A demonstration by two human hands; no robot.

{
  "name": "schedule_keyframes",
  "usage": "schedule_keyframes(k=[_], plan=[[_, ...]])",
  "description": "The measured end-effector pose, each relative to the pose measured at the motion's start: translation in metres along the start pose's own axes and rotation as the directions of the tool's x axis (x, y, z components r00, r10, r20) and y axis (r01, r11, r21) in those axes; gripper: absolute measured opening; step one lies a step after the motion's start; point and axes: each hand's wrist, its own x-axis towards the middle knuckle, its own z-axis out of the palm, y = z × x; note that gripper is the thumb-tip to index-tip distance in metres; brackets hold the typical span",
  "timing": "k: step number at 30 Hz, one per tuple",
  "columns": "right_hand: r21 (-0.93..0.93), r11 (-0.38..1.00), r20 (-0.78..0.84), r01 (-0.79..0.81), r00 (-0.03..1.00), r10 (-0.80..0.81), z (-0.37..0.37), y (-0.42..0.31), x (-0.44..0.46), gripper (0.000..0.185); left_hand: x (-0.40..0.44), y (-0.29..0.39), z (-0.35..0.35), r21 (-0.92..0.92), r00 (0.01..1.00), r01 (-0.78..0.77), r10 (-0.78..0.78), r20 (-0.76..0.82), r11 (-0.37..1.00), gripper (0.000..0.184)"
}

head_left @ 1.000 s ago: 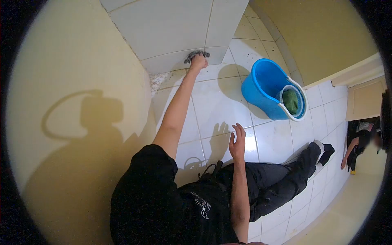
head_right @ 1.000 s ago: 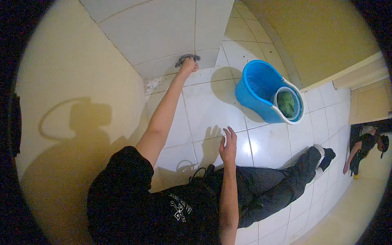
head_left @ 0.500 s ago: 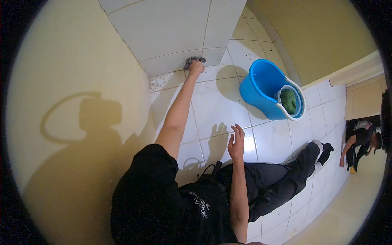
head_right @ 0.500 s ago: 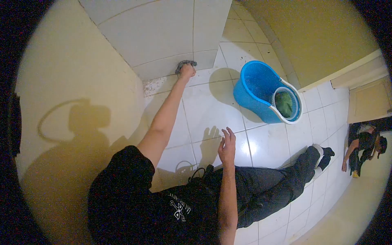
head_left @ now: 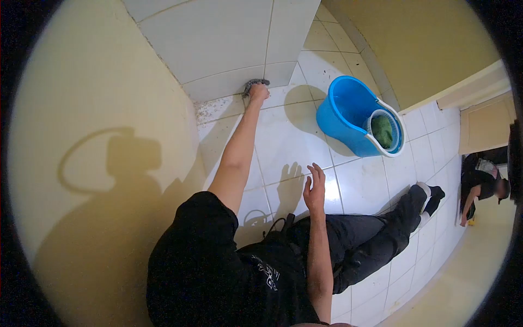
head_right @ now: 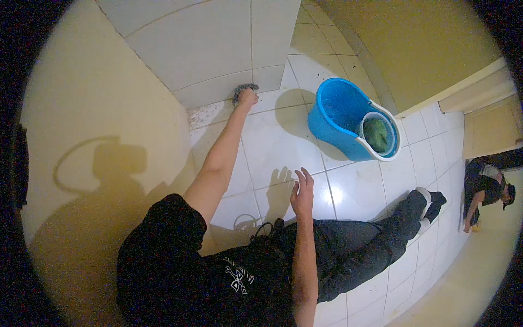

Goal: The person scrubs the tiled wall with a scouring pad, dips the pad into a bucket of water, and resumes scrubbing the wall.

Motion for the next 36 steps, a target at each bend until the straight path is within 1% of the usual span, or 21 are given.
schedule_keyframes(k=[1,2,3,4,5,6,7,8,10,12,14,15,16,17,19,22,26,29,30,33,36], plan=[[-0.004,1.000,0.008,-0.002,1.000,0.002,0.000,-0.001,0.001,0.044,0.000,-0.001,0.003,-0.083,0.994,0.018,-0.027,-0.102,0.996,0.030],[-0.008,1.000,0.016,-0.003,1.000,0.003,-0.001,-0.001,0.002,0.044,0.006,-0.002,0.003,-0.323,0.997,0.055,-0.070,-0.035,0.945,0.025],[-0.012,1.000,0.028,-0.007,1.000,0.007,-0.001,-0.001,0.001,0.044,0.014,-0.005,0.003,-0.540,0.994,0.107,-0.098,0.045,0.835,0.021],[-0.012,1.000,0.026,0.000,1.000,0.000,0.000,-0.001,0.001,0.043,0.025,-0.015,0.009,-0.719,0.985,0.171,-0.110,0.131,0.673,0.019],[-0.012,1.000,0.025,0.008,1.000,-0.007,0.002,-0.001,0.001,0.043,0.039,-0.030,0.024,-0.850,0.971,0.238,-0.103,0.215,0.470,0.020],[-0.011,1.000,0.023,0.017,1.000,-0.016,0.003,-0.002,0.001,0.043,0.043,-0.038,0.027,-0.927,0.957,0.291,-0.065,0.284,0.238,0.023],[-0.008,1.000,0.027,0.017,1.000,-0.017,0.003,-0.002,0.000,0.043,0.052,-0.049,0.037,-0.937,0.936,0.350,-0.028,0.350,-0.004,0.028],[-0.006,1.000,0.024,0.019,1.000,-0.019,0.004,-0.002,0.000,0.043,0.041,-0.042,0.029,-0.939,0.935,0.344,-0.100,0.340,0.030,0.027],[-0.014,1.000,0.007,0.019,1.000,-0.019,0.002,-0.002,0.004,0.043,0.007,-0.018,0.007,-0.947,0.933,0.270,-0.291,0.211,0.177,0.027],[-0.031,1.000,0.002,0.005,1.000,-0.005,0.000,-0.002,0.002,0.043,-0.014,-0.006,-0.017,-0.971,0.901,0.183,-0.422,0.104,0.151,0.028],[-0.023,1.000,-0.017,0.014,1.000,-0.014,-0.001,-0.001,0.001,0.042,-0.030,-0.011,-0.050,-0.988,0.868,0.074,-0.496,-0.003,0.136,0.031],[-0.015,1.000,-0.021,0.020,1.000,-0.020,-0.001,-0.001,0.001,0.042,-0.031,-0.026,-0.062,-0.969,0.891,-0.004,-0.439,-0.115,0.248,0.034],[-0.006,1.000,-0.018,0.020,1.000,-0.020,-0.001,-0.001,0.001,0.043,-0.058,-0.010,-0.109,-0.970,0.858,0.005,-0.499,-0.120,0.242,0.036],[-0.009,1.000,-0.019,0.022,1.000,-0.022,0.000,-0.001,0.001,0.044,-0.066,-0.018,-0.134,-0.903,0.886,-0.043,-0.401,-0.232,0.427,0.037],[-0.017,0.999,-0.022,0.028,0.999,-0.028,-0.001,-0.003,0.001,0.044,-0.064,-0.038,-0.158,-0.877,0.963,0.078,-0.263,-0.056,0.473,0.037],[-0.019,0.999,-0.018,0.028,0.999,-0.029,0.001,-0.001,0.003,0.045,-0.053,-0.052,-0.135,-0.923,0.929,0.233,-0.349,0.119,0.305,0.038],[-0.015,1.000,-0.003,-0.003,1.000,0.003,0.001,-0.002,0.000,0.045,-0.025,-0.087,-0.064,-0.919,0.890,0.393,-0.260,0.374,0.023,0.042],[-0.016,1.000,0.004,-0.005,1.000,0.005,0.001,-0.001,-0.002,0.045,0.006,-0.105,0.009,-0.897,0.891,0.360,-0.379,0.249,0.256,0.041],[-0.014,1.000,0.006,-0.011,1.000,0.011,0.001,-0.001,-0.001,0.045,-0.040,-0.060,-0.059,-0.946,0.898,0.308,-0.359,0.253,0.104,0.039],[-0.019,1.000,0.012,-0.001,1.000,0.001,0.002,0.001,0.002,0.044,-0.054,-0.034,-0.086,-0.993,0.911,0.117,-0.400,0.104,0.009,0.036],[-0.007,1.000,0.036,0.006,0.999,-0.006,0.003,-0.003,0.001,0.044,-0.025,-0.079,-0.038,-0.920,0.905,0.313,-0.221,0.364,-0.235,0.026]])
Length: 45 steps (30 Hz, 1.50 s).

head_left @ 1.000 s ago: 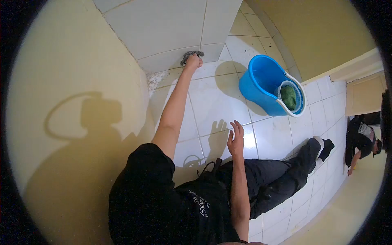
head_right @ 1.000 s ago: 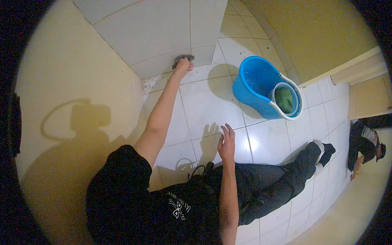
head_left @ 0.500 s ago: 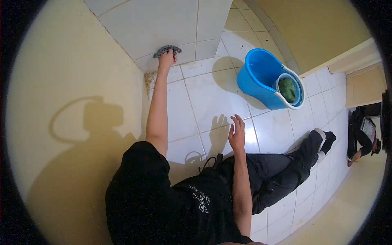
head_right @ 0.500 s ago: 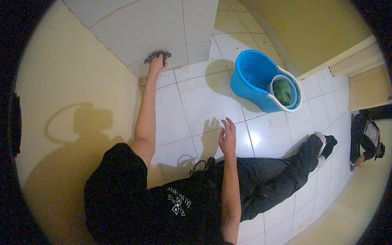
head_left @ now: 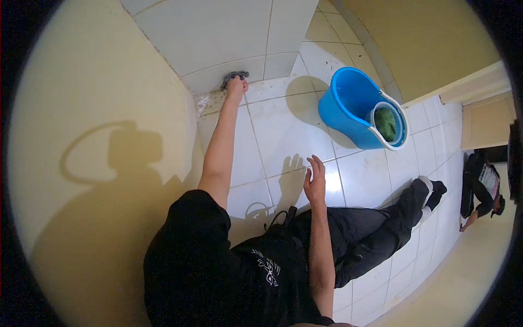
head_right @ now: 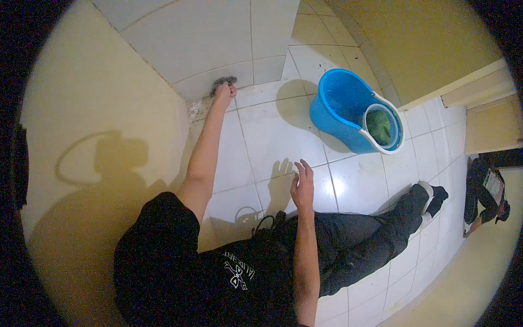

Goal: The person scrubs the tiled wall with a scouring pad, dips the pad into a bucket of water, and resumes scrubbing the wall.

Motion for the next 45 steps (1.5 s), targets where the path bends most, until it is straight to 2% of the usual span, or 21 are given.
schedule_keyframes(k=[3,4,7,8,12,15,16,19,20,24,26,28,30,31,33,36,38,40,43,44,45], plan=[[-0.011,1.000,-0.003,0.004,1.000,-0.005,0.002,0.003,-0.003,0.043,-0.028,0.001,0.014,0.295,0.975,-0.040,0.102,-0.197,0.955,0.032],[-0.022,1.000,-0.013,0.003,1.000,-0.004,0.002,0.005,0.000,0.043,-0.014,-0.003,0.009,0.194,0.981,-0.104,0.133,-0.143,0.976,0.031],[-0.019,1.000,-0.024,0.008,1.000,-0.009,0.000,0.004,-0.001,0.043,-0.053,0.041,0.039,0.378,0.948,-0.270,0.314,-0.058,0.885,0.035],[-0.020,1.000,-0.013,-0.002,1.000,0.002,0.002,0.005,-0.001,0.044,-0.048,0.047,0.031,0.395,0.957,-0.283,0.285,0.053,0.874,0.039],[-0.011,1.000,-0.006,0.010,1.000,-0.010,0.004,0.005,0.000,0.044,-0.030,0.035,0.023,0.503,0.985,-0.147,0.174,-0.007,0.852,0.033],[-0.010,1.000,-0.007,-0.008,1.000,0.008,0.001,0.002,-0.001,0.044,0.128,-0.054,-0.052,0.977,0.959,-0.211,0.202,0.200,0.034,0.029],[-0.006,1.000,-0.004,-0.022,1.000,0.022,-0.001,0.000,-0.002,0.044,0.119,-0.054,-0.043,0.974,0.948,-0.224,0.239,0.211,0.029,0.030],[0.006,1.000,-0.020,-0.030,0.999,0.030,-0.001,0.003,-0.002,0.044,0.014,-0.006,0.023,0.704,0.956,-0.230,0.291,0.035,0.672,0.034],[0.009,1.000,-0.023,-0.026,0.999,0.026,-0.001,0.005,-0.001,0.044,-0.009,0.010,0.038,0.583,0.959,-0.248,0.283,0.031,0.774,0.035],[-0.002,1.000,-0.008,0.014,1.000,-0.014,0.004,0.004,-0.002,0.043,-0.043,0.029,0.061,0.310,0.979,-0.202,0.185,0.082,0.929,0.037],[-0.001,1.000,-0.013,0.024,1.000,-0.024,0.003,0.003,0.000,0.043,-0.005,0.000,0.041,0.564,0.986,-0.167,0.148,0.080,0.809,0.025],[-0.014,1.000,-0.020,0.014,1.000,-0.014,-0.001,0.000,-0.002,0.043,0.090,-0.047,0.003,0.924,0.963,-0.255,0.160,0.216,0.285,0.019],[-0.017,1.000,-0.040,0.007,0.999,-0.008,-0.002,0.001,0.000,0.043,0.167,-0.071,-0.022,0.909,0.900,-0.394,0.144,0.412,-0.137,0.025],[-0.013,1.000,-0.048,0.004,0.999,-0.004,-0.002,0.003,-0.001,0.042,0.189,-0.087,-0.032,0.914,0.859,-0.392,0.312,0.405,-0.105,0.028],[-0.012,1.000,-0.049,0.007,0.999,-0.007,-0.001,0.006,-0.001,0.043,0.027,0.000,0.031,0.872,0.646,-0.402,0.589,0.485,-0.278,0.019],[-0.011,1.000,-0.022,0.010,1.000,-0.010,0.003,0.005,-0.003,0.043,-0.006,0.030,0.045,0.791,0.926,-0.335,0.332,0.178,0.512,0.022],[-0.009,1.000,-0.018,0.016,1.000,-0.016,0.003,0.003,0.000,0.044,-0.004,0.028,0.045,0.657,0.973,-0.225,0.204,0.109,0.720,0.023],[-0.018,1.000,-0.020,0.020,1.000,-0.020,0.001,0.002,-0.001,0.044,0.015,0.006,0.035,0.746,0.983,-0.176,0.148,0.104,0.642,0.025],[-0.015,1.000,-0.031,0.003,1.000,-0.003,-0.002,0.002,-0.003,0.044,0.133,-0.057,-0.013,0.927,0.936,-0.315,0.093,0.339,-0.203,0.027],[-0.013,1.000,-0.033,-0.010,0.999,0.009,-0.004,0.004,-0.002,0.044,0.141,-0.061,-0.018,0.925,0.919,-0.335,0.153,0.363,-0.180,0.027],[-0.015,1.000,-0.043,-0.013,0.999,0.012,-0.005,0.005,-0.001,0.044,0.146,-0.052,-0.021,0.912,0.880,-0.411,0.262,0.396,0.002,0.028]])
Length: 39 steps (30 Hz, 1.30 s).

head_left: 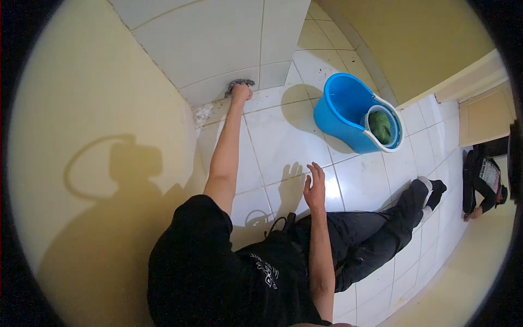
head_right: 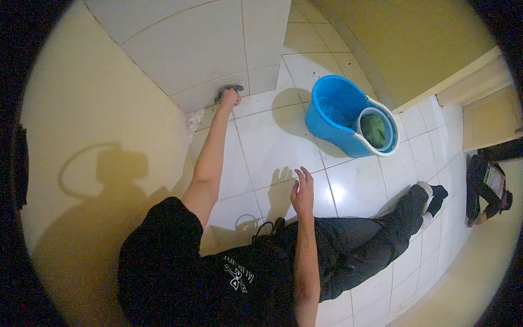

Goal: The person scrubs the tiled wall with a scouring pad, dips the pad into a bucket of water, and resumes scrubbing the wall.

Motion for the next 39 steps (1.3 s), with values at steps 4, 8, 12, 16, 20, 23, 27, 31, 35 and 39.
schedule_keyframes(k=[4,8,12,16,20,23,27,31,35,39], plan=[[0.000,1.000,0.006,0.021,1.000,-0.021,0.005,0.003,0.000,0.044,-0.120,0.152,-0.154,-0.871,0.931,0.237,-0.357,0.077,0.430,0.028],[0.014,1.000,0.026,0.026,0.999,-0.027,0.008,-0.003,0.001,0.043,-0.142,0.144,-0.194,-0.766,0.909,0.339,-0.401,0.116,0.546,0.012],[0.006,1.000,0.016,0.021,1.000,-0.021,0.006,-0.002,0.000,0.043,-0.082,-0.004,-0.114,0.214,0.974,0.219,-0.226,0.007,0.952,0.013],[0.002,1.000,0.010,0.000,1.000,0.000,0.004,0.000,0.001,0.043,-0.106,0.004,-0.170,-0.052,0.931,0.230,-0.235,-0.279,0.972,0.019],[0.024,1.000,0.024,0.018,1.000,-0.018,0.009,-0.002,0.002,0.042,-0.129,0.018,-0.236,-0.718,0.882,0.377,-0.464,0.086,0.585,0.028],[0.023,0.999,0.025,0.027,0.999,-0.027,0.010,-0.001,0.002,0.042,-0.113,-0.038,-0.201,-0.716,0.835,0.513,-0.469,0.288,0.473,0.029],[0.004,1.000,0.010,0.005,1.000,-0.005,0.007,-0.001,0.002,0.042,-0.167,0.052,-0.186,-0.826,0.786,0.358,-0.618,0.014,0.436,0.030],[-0.001,1.000,0.018,-0.001,1.000,0.002,0.008,0.005,0.001,0.042,-0.151,0.078,-0.207,-0.773,0.880,0.209,-0.460,-0.118,0.599,0.035],[0.035,0.999,0.040,0.013,0.999,-0.015,0.011,-0.001,0.001,0.043,-0.151,0.076,-0.206,-0.766,0.883,0.299,-0.469,-0.002,0.569,0.033],[0.007,1.000,0.031,0.022,0.999,-0.022,0.009,-0.001,0.002,0.043,-0.106,-0.024,-0.144,0.394,0.985,0.125,-0.067,-0.158,0.910,0.033]])
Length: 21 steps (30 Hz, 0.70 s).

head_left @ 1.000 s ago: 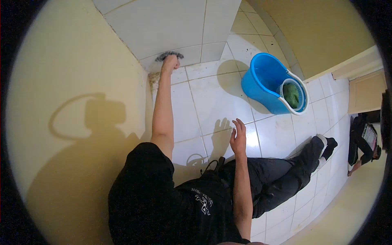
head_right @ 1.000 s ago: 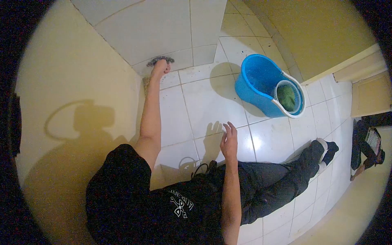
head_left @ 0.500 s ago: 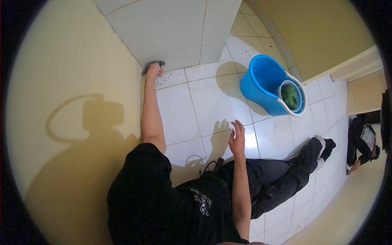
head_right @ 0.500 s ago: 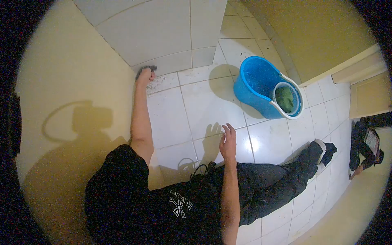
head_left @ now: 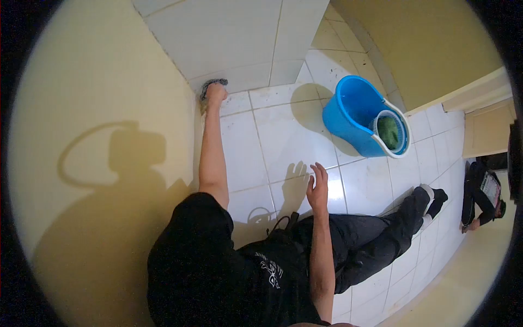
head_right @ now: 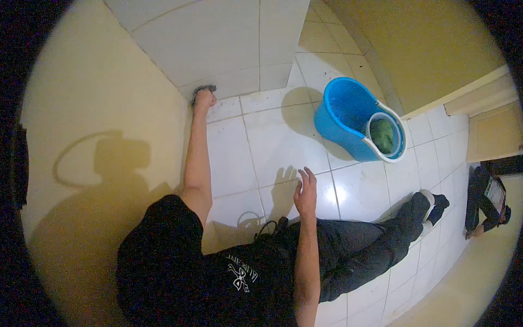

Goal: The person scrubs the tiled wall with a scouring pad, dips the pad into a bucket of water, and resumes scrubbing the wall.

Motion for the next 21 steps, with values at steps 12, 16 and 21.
schedule_keyframes(k=[12,16,21], plan=[[-0.002,1.000,0.022,-0.022,1.000,0.022,-0.002,-0.002,-0.003,0.042,-0.015,0.046,-0.064,0.222,0.958,-0.046,-0.020,0.287,0.974,0.032],[0.000,0.999,-0.006,-0.040,0.999,0.040,-0.005,0.005,0.000,0.042,-0.030,0.077,-0.107,0.219,0.995,-0.089,0.094,-0.013,0.972,0.030],[0.011,1.000,0.020,-0.027,0.999,0.027,0.001,0.004,-0.002,0.043,-0.021,0.075,-0.093,0.188,0.975,0.002,-0.044,0.217,0.982,0.026]])
